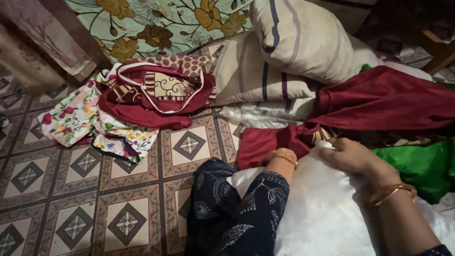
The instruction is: The person folds a maroon pillowcase and a maroon patterned cloth, then places a pillow into a pillowcase and stacks the items together.
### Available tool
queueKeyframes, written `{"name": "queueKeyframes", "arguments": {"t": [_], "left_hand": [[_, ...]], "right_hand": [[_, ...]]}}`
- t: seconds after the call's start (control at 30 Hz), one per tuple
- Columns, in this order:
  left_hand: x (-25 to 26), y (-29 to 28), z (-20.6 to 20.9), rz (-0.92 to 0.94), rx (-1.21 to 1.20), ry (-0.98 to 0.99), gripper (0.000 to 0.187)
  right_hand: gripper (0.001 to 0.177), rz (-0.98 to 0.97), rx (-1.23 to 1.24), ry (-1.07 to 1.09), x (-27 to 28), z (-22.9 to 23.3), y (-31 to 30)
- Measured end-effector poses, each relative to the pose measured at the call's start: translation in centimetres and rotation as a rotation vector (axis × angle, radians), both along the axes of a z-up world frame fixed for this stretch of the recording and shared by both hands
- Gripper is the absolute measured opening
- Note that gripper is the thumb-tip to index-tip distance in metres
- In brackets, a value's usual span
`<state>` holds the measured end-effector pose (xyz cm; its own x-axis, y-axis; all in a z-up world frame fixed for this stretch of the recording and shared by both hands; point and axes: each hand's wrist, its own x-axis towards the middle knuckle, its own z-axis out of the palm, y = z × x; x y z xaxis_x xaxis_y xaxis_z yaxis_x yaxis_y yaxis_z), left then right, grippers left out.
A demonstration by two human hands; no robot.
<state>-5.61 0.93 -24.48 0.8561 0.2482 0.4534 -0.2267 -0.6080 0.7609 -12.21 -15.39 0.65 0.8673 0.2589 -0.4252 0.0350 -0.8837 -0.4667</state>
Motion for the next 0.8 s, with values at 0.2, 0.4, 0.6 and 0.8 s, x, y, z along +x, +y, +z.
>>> {"name": "queueKeyframes", "arguments": {"t": [0.2,0.4,0.6,0.8], "left_hand": [[0.1,0.5,2.2,-0.068,-0.007,0.157,0.051],[-0.9,0.1,7.6,-0.097,0.202,0.701,0.039],[-1.9,1.9,10.8,-0.145,0.469,0.666,0.034],[-2.8,3.2,15.0,-0.260,0.882,0.413,0.019]], "right_hand": [[0.065,0.050,-0.075,-0.065,0.7,-0.8,0.2],[0.059,0.067,-0.036,-0.031,-0.4,1.2,1.0],[0.056,0.048,-0.053,0.063,-0.3,2.3,2.2],[0.049,0.071,0.011,0.059,-2.5,6.5,3.5]]}}
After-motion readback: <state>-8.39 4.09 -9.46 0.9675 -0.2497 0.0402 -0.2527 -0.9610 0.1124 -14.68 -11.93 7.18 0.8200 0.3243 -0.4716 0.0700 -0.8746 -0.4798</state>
